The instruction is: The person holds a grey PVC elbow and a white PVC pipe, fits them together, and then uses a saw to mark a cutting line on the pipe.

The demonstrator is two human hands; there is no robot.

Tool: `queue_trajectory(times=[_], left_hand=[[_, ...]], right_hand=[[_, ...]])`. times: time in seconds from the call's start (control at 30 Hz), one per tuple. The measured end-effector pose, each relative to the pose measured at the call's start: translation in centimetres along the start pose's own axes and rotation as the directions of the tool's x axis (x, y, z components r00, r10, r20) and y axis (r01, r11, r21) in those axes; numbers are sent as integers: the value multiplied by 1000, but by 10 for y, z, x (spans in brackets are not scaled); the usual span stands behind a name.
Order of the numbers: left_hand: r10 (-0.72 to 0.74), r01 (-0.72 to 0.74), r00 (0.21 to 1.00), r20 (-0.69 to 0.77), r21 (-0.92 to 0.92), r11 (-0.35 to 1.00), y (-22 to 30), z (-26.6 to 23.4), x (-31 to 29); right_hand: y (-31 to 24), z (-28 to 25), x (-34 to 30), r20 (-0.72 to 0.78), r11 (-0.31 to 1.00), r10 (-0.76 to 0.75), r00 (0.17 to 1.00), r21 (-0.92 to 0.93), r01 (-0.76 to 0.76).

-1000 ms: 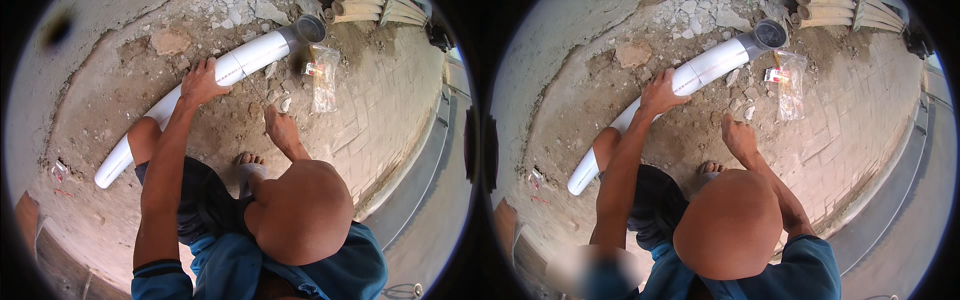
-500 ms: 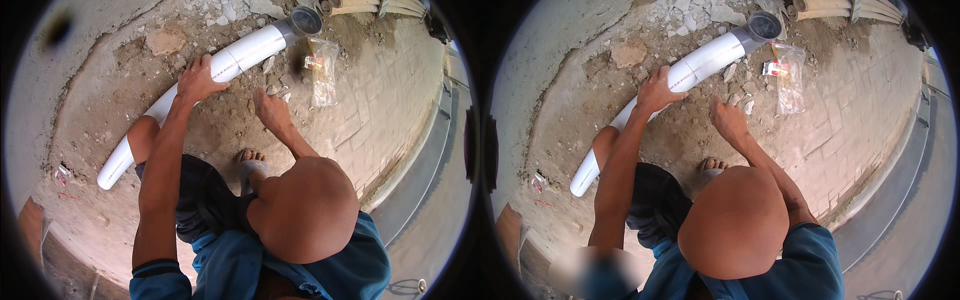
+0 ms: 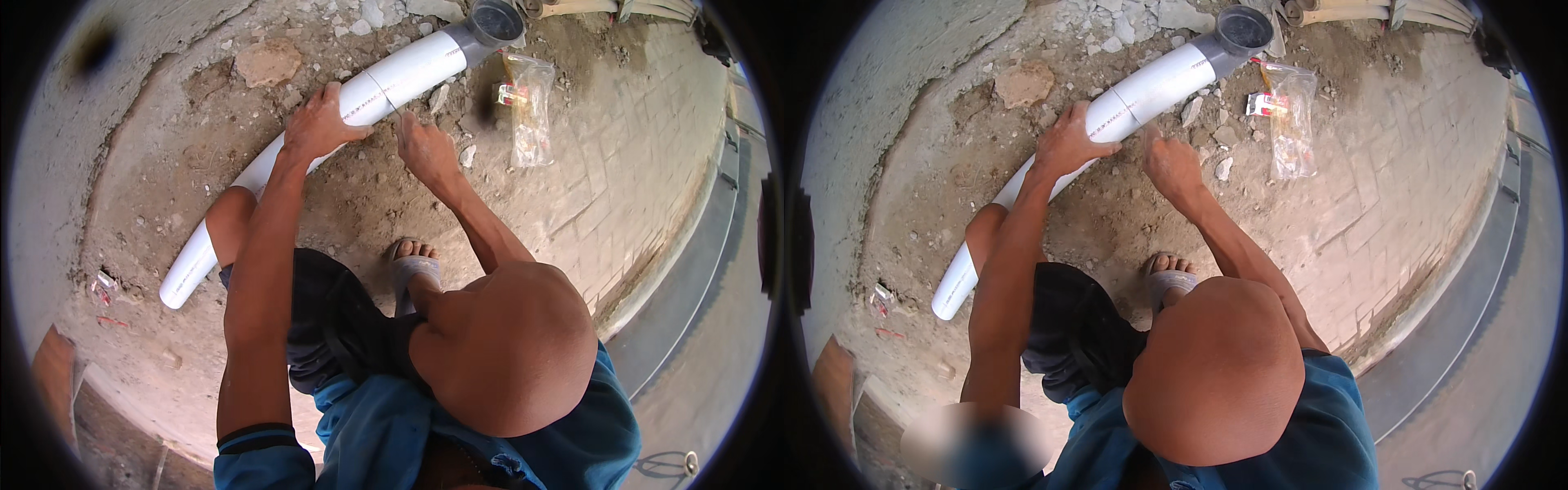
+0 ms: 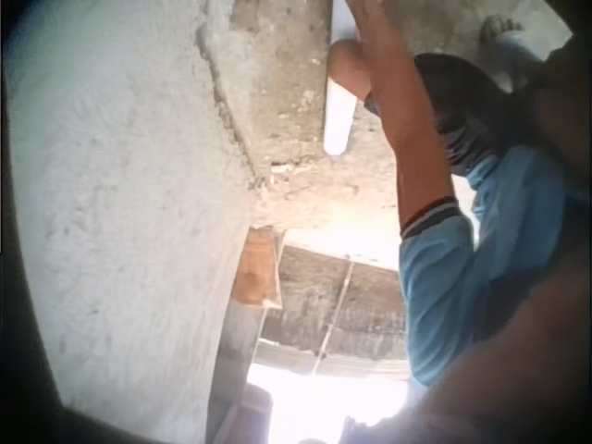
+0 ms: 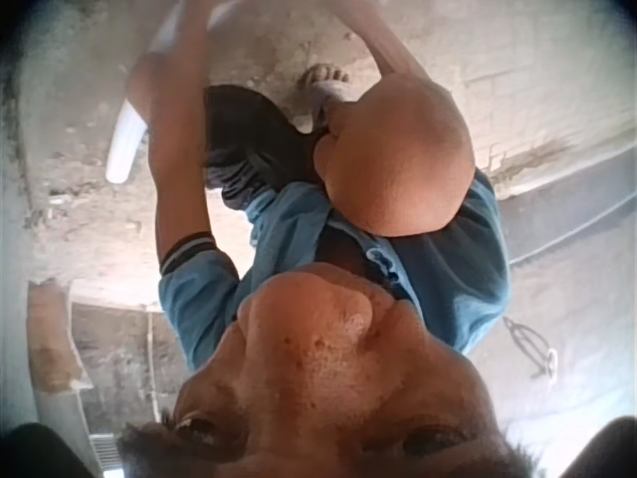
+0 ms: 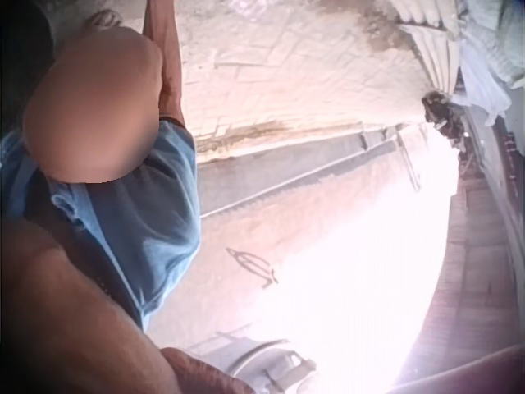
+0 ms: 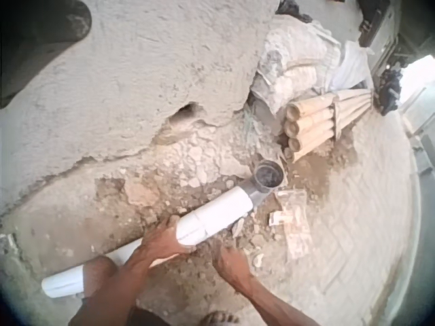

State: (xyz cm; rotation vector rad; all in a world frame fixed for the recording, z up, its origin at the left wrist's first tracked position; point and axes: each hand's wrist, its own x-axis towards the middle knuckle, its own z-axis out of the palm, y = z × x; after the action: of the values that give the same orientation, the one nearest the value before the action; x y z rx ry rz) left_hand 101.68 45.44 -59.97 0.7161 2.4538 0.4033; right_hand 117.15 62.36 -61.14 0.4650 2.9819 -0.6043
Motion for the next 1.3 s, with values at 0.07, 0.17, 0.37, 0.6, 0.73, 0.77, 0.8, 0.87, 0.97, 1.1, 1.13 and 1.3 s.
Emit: queue_trajectory(times=[0.07,0.17,0.37,0.6,0.73,0.77,0.8,0.87,0.97,1.1,1.13,1.3], left_hand=[[-3,3,1000,31,-12,1000,-2,-2,0],[-51,50,999,16,46,998,-18,-4,-15],[-3,3,1000,6,21,1000,4,-1,-1],[-65,65,998,10,11,998,-20,-8,-14],[-5,5,1000,6,-10,1000,4,0,5],[-17,17,1000,13,-20,1000,1,-2,4],[-22,22,1000,14,-11,1000,-1,-1,0],[-18,18,1000,14,5,1000,-5,-2,-5],[-8,9,1000,-17,52,999,-10,-2,-10],[-17,18,1000,20,-25,1000,-4,-6,0],[-5,6,1000,18,-39,999,-4,-3,5],[27,-27,1000,11,1,1000,-5,-1,2]], right_hand=[[0,-2,-6,4,999,13,1000,37,-13],[-7,-6,-69,44,1000,17,999,-3,-17],[5,7,2,-21,1000,-13,1000,3,13],[-1,-10,-64,154,996,89,984,-15,-87],[3,3,0,0,1000,26,1000,-6,-26],[-1,10,13,-33,1000,-14,999,16,14],[-1,11,7,-15,1000,-8,1000,24,9],[-3,5,-15,12,999,9,1000,33,-9],[-2,-16,-64,136,989,140,981,-73,-131],[-1,-5,-26,10,999,32,999,1,-32],[3,8,-5,-34,1000,8,999,21,-7],[-2,-10,-41,80,994,111,991,-24,-109]])
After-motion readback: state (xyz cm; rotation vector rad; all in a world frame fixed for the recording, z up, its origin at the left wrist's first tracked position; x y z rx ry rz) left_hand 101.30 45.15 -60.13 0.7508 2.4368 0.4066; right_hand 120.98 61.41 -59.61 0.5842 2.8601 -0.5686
